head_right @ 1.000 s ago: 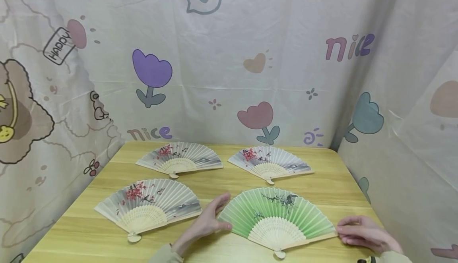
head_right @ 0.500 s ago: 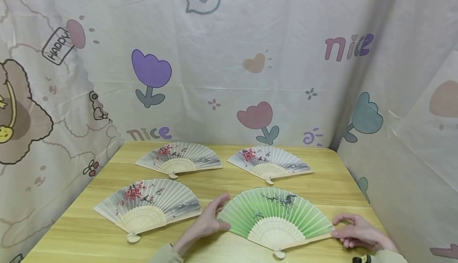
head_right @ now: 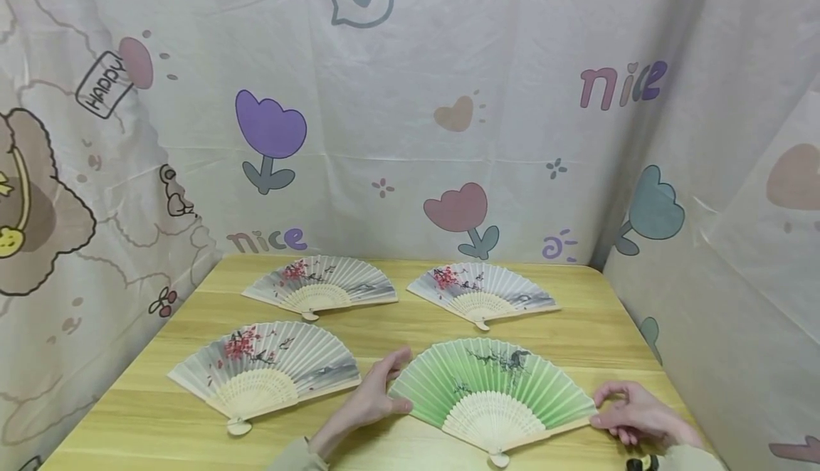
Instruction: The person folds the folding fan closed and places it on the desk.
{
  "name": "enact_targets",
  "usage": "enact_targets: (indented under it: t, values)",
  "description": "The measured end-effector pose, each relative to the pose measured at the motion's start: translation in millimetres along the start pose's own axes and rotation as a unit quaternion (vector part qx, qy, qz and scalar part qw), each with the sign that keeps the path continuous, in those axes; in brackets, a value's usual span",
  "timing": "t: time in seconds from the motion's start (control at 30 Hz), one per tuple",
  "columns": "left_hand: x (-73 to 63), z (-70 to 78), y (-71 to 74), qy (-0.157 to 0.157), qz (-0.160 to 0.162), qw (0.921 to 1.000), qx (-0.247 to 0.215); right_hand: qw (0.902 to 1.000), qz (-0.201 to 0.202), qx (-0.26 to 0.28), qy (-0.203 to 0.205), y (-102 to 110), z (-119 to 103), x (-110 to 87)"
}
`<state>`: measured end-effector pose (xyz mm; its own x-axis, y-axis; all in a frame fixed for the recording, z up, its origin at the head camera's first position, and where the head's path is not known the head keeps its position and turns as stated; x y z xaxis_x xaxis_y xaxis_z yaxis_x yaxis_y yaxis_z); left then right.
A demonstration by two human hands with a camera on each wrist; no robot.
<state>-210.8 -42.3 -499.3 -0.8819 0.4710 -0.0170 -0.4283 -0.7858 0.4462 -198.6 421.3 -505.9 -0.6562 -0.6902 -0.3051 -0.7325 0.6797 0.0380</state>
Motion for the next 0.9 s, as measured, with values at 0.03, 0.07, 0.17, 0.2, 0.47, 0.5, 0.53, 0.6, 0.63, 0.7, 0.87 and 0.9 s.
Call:
enact_targets:
  t: [0.03,0.07,0.17,0.2,0.47,0.5,0.53,0.6,0.63,0.7,0.87,0.9]
  values:
    - [0.1,-0.1,0.0,0.000,0.001,1.0000,0.003,1.0000,0.002,0.001,-0.007,0,0,0.2]
    - [0.1,-0.1,0.0,0.000,0.000,1.0000,0.004,0.9998,0.005,0.003,-0.017,0,0,0.4]
    - [-0.1,0.2,0.4,-0.001,0.000,1.0000,0.008,0.9995,0.012,0.001,-0.029,0,0,0.8]
    - [-0.1,0.2,0.4,-0.002,-0.001,1.0000,0.009,0.9994,0.015,-0.001,-0.030,0,0,1.0]
    - [-0.1,0.2,0.5,-0.007,-0.004,0.9999,0.014,0.9985,0.033,-0.024,-0.037,-3,-3,5.2]
    - [-0.1,0.2,0.7,-0.008,-0.004,0.9998,0.015,0.9984,0.035,-0.026,-0.037,-3,-3,6.0]
    - [-0.2,0.1,0.7,-0.009,-0.006,0.9998,0.016,0.9983,0.036,-0.027,-0.038,-3,-3,6.8]
    - [-0.6,0.1,0.6,-0.011,-0.009,0.9998,0.014,0.9981,0.036,-0.029,-0.040,-3,-4,8.5]
    - [-0.8,0.1,0.6,-0.012,-0.011,0.9998,0.013,0.9982,0.036,-0.030,-0.036,-3,-4,9.2]
    - [-1.1,0.1,0.5,-0.013,-0.013,0.9998,0.010,0.9985,0.033,-0.032,-0.029,-3,-4,10.0]
    - [-1.2,0.3,0.3,-0.015,-0.017,0.9998,0.003,0.9990,0.025,-0.037,-0.008,-3,-5,11.2]
    - [-1.3,0.3,0.1,-0.013,-0.017,0.9998,0.002,0.9989,0.025,-0.041,-0.005,-3,-5,11.6]
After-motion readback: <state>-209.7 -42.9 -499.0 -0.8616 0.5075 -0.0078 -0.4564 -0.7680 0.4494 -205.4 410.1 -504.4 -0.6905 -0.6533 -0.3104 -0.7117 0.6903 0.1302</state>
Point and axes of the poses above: each hand's wrist, its own x-axis towards the middle knuckle, its own y-axis out of the back of the hand, z = x × y, the point moved 3 cm from there along x, towards the middle knuckle, and after that the axes turned 8 degrees about -z, right-handed, at the moved point
